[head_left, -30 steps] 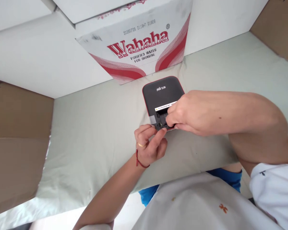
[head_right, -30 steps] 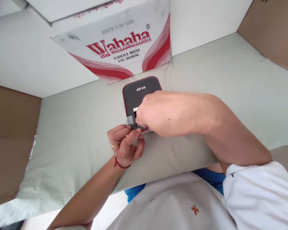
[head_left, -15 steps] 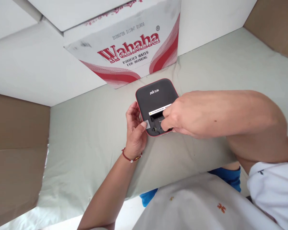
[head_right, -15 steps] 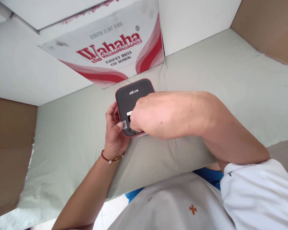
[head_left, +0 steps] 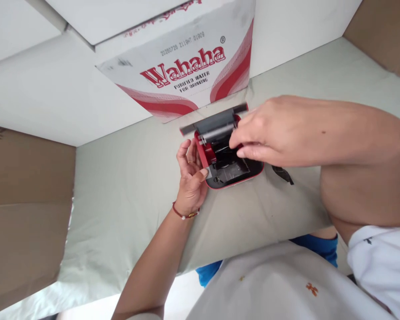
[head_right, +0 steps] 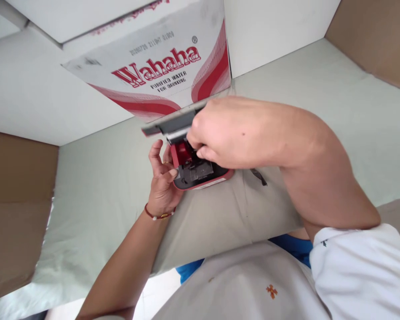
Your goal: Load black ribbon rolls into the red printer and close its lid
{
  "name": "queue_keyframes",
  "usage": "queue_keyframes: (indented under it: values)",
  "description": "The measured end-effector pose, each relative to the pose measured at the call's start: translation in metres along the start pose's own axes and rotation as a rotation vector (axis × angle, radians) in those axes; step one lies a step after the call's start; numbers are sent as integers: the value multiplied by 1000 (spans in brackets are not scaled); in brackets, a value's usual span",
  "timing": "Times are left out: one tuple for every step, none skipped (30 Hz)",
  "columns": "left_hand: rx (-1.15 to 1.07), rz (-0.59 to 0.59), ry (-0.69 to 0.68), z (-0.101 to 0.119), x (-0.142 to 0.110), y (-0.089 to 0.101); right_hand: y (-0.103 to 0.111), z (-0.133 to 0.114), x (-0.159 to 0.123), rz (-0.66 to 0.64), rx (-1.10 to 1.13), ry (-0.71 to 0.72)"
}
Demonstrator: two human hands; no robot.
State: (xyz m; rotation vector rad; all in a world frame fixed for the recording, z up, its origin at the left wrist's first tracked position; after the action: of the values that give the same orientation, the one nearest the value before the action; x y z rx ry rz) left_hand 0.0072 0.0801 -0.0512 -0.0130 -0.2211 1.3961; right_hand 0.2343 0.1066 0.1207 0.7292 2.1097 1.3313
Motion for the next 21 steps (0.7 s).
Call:
queue_keyframes:
  values:
    - [-5, -1, 4, -2, 0, -1, 3, -3, 1, 23, -28, -64]
    - [-7, -1, 6, -3, -1, -1, 4, -5, 2, 42, -61, -145]
    - [-11, 2, 0, -4, -1, -2, 5, -6, 5, 62, -95, -223]
    - [-15, 6, -11, -6, -1, -2, 4, -7, 8, 80, -119, -280]
    - [-17, 11, -22, -7, -1, -2, 1, -7, 13, 100, -135, -316]
    - [-15, 17, -29, -8, -1, -2, -2, -6, 19, 116, -141, -330]
    - [-9, 21, -32, -9, -1, -2, -7, -4, 26, 130, -136, -319]
    - [1, 24, -32, -9, -1, -2, -12, -1, 34, 138, -125, -294]
    - [10, 28, -29, -10, -1, -2, -18, 3, 41, 142, -112, -273]
    - [14, 31, -26, -10, -1, -2, -23, 7, 47, 145, -103, -267]
    - [10, 34, -26, -10, -1, -2, -28, 11, 52, 147, -102, -269]
    - [1, 33, -28, -10, -2, -2, -32, 14, 56, 148, -107, -275]
    - [-10, 30, -30, -10, -2, -2, -35, 15, 58, 148, -116, -279]
    - [-18, 24, -32, -9, -2, -2, -37, 16, 59, 144, -126, -276]
    - [-24, 18, -32, -9, -2, -3, -39, 16, 60, 137, -133, -263]
    - [-27, 14, -30, -9, -2, -3, -41, 15, 60, 125, -138, -243]
    - [-28, 14, -27, -8, -3, -2, -42, 14, 60, 111, -140, -222]
    - [-26, 16, -22, -8, -3, -2, -43, 12, 60, 96, -145, -210]
    - [-22, 19, -17, -8, -3, -2, -43, 11, 60, 78, -153, -209]
    - [-17, 20, -13, -8, -4, -2, -44, 10, 60, 55, -164, -219]
    - [-11, 20, -11, -8, -4, -2, -44, 9, 60, 33, -180, -234]
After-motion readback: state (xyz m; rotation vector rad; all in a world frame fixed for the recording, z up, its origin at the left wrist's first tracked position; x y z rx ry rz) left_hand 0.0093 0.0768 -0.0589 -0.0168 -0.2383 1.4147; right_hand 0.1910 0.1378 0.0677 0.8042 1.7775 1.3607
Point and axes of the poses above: each hand's wrist, its own x-axis towards the middle knuckle, its own y-axis out of the back of the hand, z = x × y, the point moved 2 cm from there along x, towards the middle knuckle, and after that the axes turned 8 degrees about x, right-handed, at the moved point
